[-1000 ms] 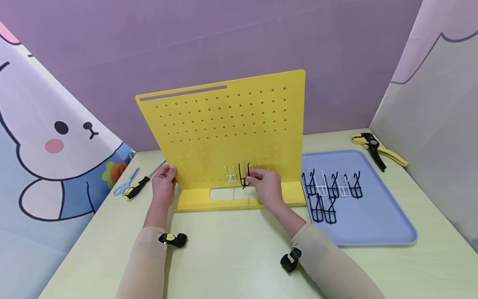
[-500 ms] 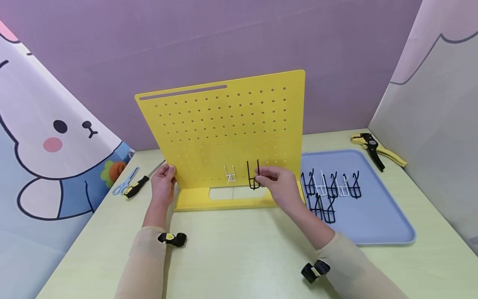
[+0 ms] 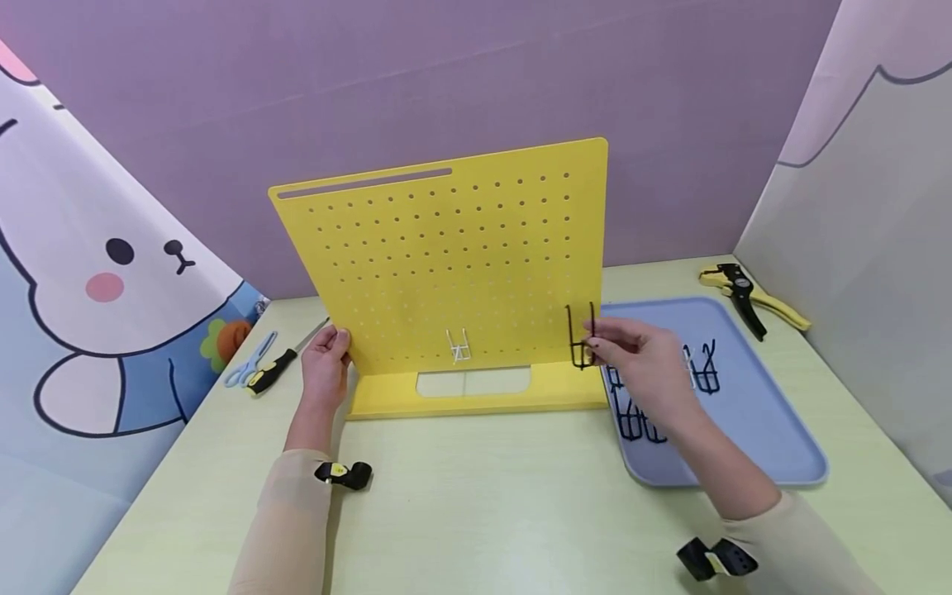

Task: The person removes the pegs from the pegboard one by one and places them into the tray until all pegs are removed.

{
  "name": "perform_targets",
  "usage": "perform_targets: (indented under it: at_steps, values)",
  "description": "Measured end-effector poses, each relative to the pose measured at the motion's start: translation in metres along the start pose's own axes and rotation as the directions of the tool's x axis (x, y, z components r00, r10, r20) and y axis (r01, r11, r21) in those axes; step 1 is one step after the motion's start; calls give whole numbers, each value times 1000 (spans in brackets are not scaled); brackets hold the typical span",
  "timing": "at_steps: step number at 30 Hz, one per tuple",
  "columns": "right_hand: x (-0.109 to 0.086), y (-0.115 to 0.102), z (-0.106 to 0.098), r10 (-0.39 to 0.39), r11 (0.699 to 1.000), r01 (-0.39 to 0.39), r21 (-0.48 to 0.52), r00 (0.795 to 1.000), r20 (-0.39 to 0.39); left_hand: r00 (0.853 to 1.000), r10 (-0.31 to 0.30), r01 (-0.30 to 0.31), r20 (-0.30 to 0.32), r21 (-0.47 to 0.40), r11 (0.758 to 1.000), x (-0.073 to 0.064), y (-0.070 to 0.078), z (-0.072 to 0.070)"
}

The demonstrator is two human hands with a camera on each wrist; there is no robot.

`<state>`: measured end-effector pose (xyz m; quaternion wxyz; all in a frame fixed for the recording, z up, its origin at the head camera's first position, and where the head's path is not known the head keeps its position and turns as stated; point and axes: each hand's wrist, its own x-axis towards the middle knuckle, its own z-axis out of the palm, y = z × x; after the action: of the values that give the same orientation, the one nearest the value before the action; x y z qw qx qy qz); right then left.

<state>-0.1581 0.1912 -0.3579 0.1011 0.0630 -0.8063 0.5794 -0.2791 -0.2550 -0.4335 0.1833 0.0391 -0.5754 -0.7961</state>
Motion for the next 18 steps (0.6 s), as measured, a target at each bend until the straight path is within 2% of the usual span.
perform_targets:
  at_steps: [6,12,18]
  values:
    - [-2,11,-30,-6,1000,6,16,1000,-6,1000,-6,6,-1,16,1000,0,0,-1]
    - [-7,21,-57,64,996,-64,-58,998,0,1000,-11,11,-6,10,1000,1,-1,-1]
    - [-13,33,-80,90,988,-90,-126,996,-6,1000,-25,25,-11,10,1000,2,-1,0]
